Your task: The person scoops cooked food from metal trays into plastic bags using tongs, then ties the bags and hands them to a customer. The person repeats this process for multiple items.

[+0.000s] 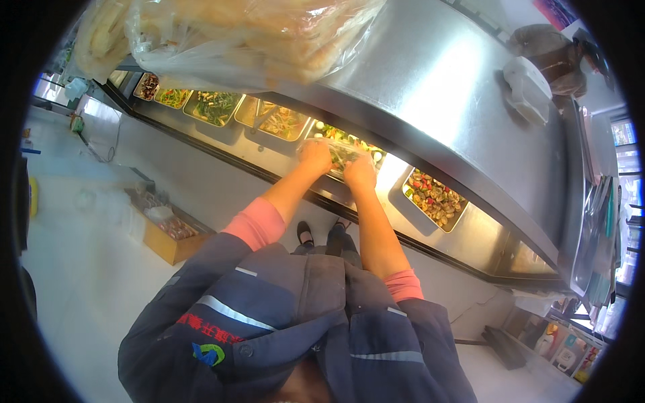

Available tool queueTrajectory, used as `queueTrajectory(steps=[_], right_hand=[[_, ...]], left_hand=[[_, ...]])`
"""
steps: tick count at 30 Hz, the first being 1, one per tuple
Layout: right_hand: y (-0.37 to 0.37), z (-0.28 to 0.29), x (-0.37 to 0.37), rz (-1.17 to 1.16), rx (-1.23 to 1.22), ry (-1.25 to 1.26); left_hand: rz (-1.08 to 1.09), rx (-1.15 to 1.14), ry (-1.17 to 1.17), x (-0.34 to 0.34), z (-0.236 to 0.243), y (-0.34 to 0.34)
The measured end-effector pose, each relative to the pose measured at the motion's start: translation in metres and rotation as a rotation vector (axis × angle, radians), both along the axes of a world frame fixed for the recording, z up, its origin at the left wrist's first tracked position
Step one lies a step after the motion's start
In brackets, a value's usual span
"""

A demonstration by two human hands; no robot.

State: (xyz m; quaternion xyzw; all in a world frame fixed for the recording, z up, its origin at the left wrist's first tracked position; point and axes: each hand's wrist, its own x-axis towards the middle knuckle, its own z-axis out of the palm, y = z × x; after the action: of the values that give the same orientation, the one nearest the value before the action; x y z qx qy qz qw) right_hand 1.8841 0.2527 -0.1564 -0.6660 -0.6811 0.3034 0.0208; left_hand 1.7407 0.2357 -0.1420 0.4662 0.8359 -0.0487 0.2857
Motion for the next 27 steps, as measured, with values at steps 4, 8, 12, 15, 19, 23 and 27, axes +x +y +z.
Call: queueTrajectory(steps=[4,8,12,15,19,23,27], right_hand=[[0.02,-0.023,0.012,0.043,-0.185,0.0],[0.033,-0.049,0.005,-0.142,-0.358,0.23],[0.023,-0.044,0.0,-0.513,-0.611,0.836],[0.015,-0.023,-0.002,-0.619,-0.54,0.935],[0.006,-0.005,-0.003,-0.525,-0.26,1.114],[0.012,-0.003,0.001,-0.528,0.117,0.867],[0.034,0.003,0.007,-0.494,-0.034,0.733]], left_hand=[[0.236,0.093,-0.183,0.006,0.0,0.004],[0.203,0.194,-0.253,0.012,-0.024,0.007],[0.569,0.38,-0.524,0.04,-0.052,0.01],[0.797,0.536,-0.784,0.056,-0.061,0.008],[0.746,0.893,-0.974,0.07,-0.068,0.005],[0.57,0.969,-0.858,0.082,-0.084,0.023],[0.496,0.942,-0.67,0.091,-0.093,0.036]])
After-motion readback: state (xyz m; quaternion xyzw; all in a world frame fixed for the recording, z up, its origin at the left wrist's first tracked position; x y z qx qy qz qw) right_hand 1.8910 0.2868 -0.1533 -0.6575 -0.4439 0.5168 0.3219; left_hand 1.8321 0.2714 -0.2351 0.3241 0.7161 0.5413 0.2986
